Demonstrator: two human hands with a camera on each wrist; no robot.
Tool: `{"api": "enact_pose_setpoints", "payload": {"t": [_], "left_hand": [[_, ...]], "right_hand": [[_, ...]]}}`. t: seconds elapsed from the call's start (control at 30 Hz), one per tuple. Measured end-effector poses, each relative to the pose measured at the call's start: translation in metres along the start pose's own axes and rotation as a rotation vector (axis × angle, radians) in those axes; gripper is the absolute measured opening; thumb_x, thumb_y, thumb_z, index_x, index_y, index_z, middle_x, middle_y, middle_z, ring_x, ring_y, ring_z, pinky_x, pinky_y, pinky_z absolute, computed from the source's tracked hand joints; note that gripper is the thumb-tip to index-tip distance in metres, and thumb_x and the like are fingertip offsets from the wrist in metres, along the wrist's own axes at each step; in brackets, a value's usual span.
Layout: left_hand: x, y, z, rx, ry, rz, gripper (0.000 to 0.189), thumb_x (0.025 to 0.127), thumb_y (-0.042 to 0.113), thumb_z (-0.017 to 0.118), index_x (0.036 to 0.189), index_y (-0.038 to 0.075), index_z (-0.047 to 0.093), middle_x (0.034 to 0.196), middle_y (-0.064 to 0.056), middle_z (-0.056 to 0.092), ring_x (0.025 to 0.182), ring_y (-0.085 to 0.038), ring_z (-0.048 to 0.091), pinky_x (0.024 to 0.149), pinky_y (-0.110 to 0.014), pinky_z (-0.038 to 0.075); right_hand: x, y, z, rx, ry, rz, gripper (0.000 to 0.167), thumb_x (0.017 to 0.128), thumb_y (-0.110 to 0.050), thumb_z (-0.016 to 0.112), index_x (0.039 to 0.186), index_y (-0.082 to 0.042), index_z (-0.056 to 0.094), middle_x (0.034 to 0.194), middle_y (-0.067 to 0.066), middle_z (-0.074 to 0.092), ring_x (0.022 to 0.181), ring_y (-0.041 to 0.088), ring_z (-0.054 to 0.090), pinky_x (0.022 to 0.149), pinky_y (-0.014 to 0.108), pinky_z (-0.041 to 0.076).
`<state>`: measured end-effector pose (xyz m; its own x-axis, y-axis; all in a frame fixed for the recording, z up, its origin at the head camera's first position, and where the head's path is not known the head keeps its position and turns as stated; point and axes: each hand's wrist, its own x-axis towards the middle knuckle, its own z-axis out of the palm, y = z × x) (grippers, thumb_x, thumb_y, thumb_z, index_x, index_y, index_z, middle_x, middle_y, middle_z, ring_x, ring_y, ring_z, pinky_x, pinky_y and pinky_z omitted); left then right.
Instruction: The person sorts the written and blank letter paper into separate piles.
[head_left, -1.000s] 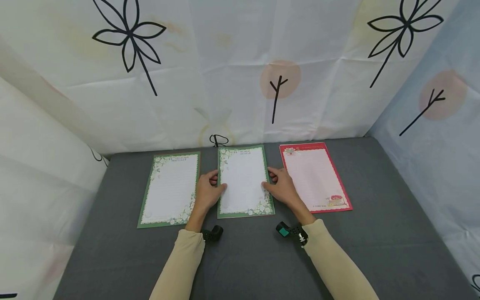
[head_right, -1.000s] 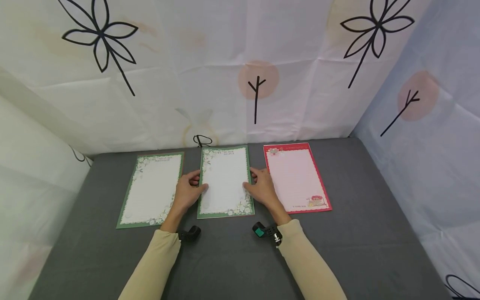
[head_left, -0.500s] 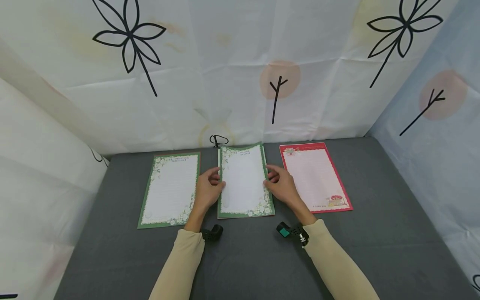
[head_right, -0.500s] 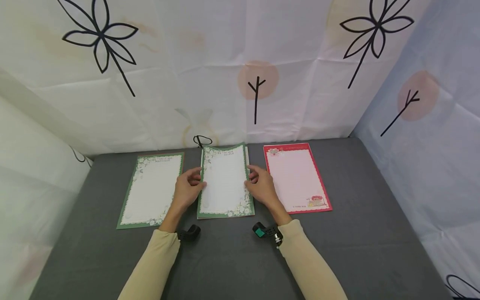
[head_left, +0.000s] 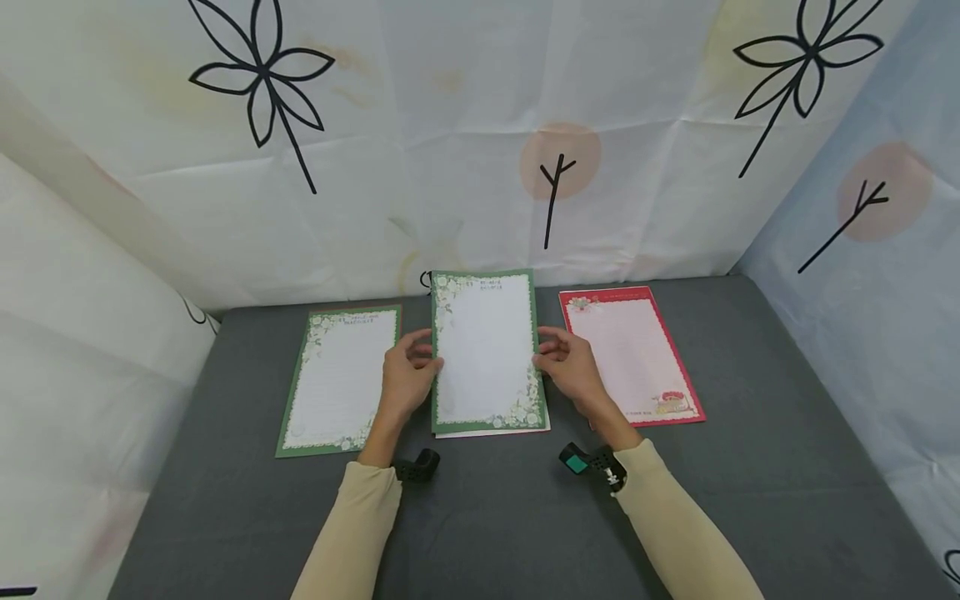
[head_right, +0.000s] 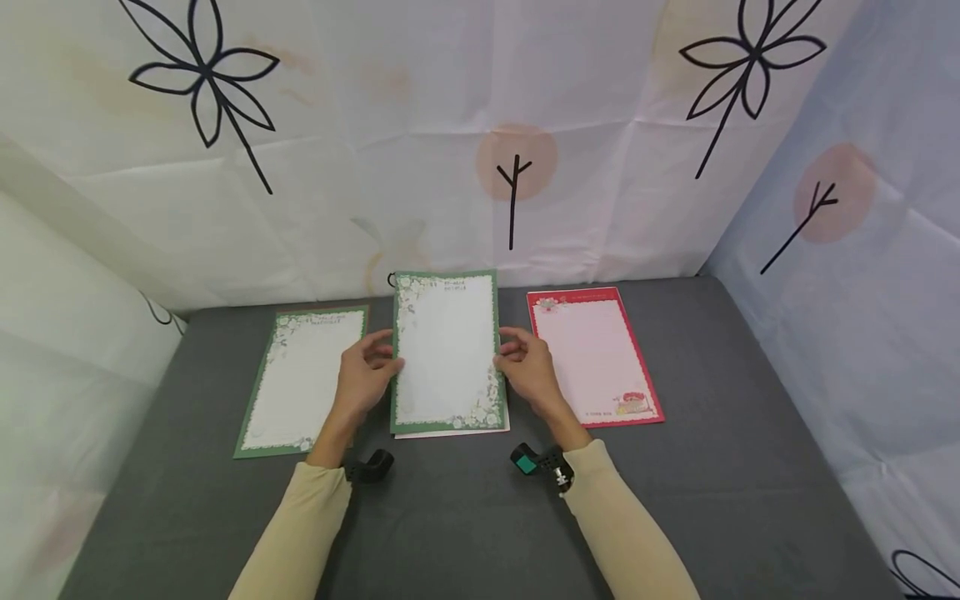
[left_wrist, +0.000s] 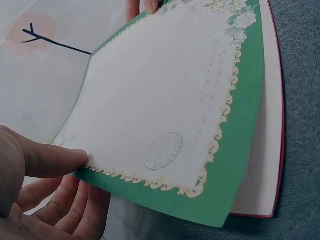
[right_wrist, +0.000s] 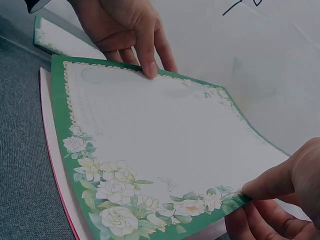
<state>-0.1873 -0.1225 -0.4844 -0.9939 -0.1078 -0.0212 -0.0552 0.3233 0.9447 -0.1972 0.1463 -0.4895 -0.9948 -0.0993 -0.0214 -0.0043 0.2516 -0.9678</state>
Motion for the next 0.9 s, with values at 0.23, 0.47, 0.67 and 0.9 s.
{"api": "enact_pose_setpoints", "payload": {"t": [0.23,0.47,0.67,0.9], "left_hand": [[-0.001,0.004,-0.008,-0.019,-0.005,-0.014,0.044,0.095,-0.003,0.066,0.138,0.004,0.060,0.116,-0.019,0.064,0.101,-0.033,0.067,0.078,-0.035,0.052],[-0.002,0.006,-0.019,-0.035,-0.017,-0.015,0.044,0.097,-0.003,0.063,0.140,0.004,0.058,0.120,-0.020,0.062,0.107,-0.034,0.065,0.083,-0.037,0.051],[-0.003,0.005,-0.032,-0.050,-0.025,-0.014,0.043,0.099,-0.002,0.060,0.142,0.005,0.056,0.124,-0.022,0.060,0.111,-0.036,0.063,0.085,-0.037,0.050],[-0.004,0.003,-0.047,-0.065,-0.013,0.000,0.043,0.100,-0.003,0.058,0.142,0.003,0.055,0.127,-0.024,0.058,0.114,-0.037,0.061,0.084,-0.029,0.049]], "right_hand": [[0.000,-0.005,0.000,0.060,0.000,-0.009,0.045,0.095,0.004,0.064,0.139,0.005,0.056,0.104,0.021,0.061,0.087,0.020,0.065,0.079,0.038,0.057],[0.002,-0.013,0.007,0.093,-0.007,-0.030,0.043,0.095,0.006,0.064,0.137,0.007,0.057,0.109,0.028,0.063,0.092,0.034,0.067,0.080,0.051,0.057],[0.006,-0.019,0.017,0.104,-0.009,-0.040,0.042,0.094,0.006,0.065,0.135,0.006,0.059,0.108,0.029,0.064,0.088,0.035,0.068,0.078,0.051,0.058],[0.009,-0.028,0.032,0.123,-0.037,-0.049,0.042,0.094,0.006,0.066,0.135,0.005,0.060,0.108,0.028,0.065,0.085,0.032,0.069,0.079,0.052,0.058]]}}
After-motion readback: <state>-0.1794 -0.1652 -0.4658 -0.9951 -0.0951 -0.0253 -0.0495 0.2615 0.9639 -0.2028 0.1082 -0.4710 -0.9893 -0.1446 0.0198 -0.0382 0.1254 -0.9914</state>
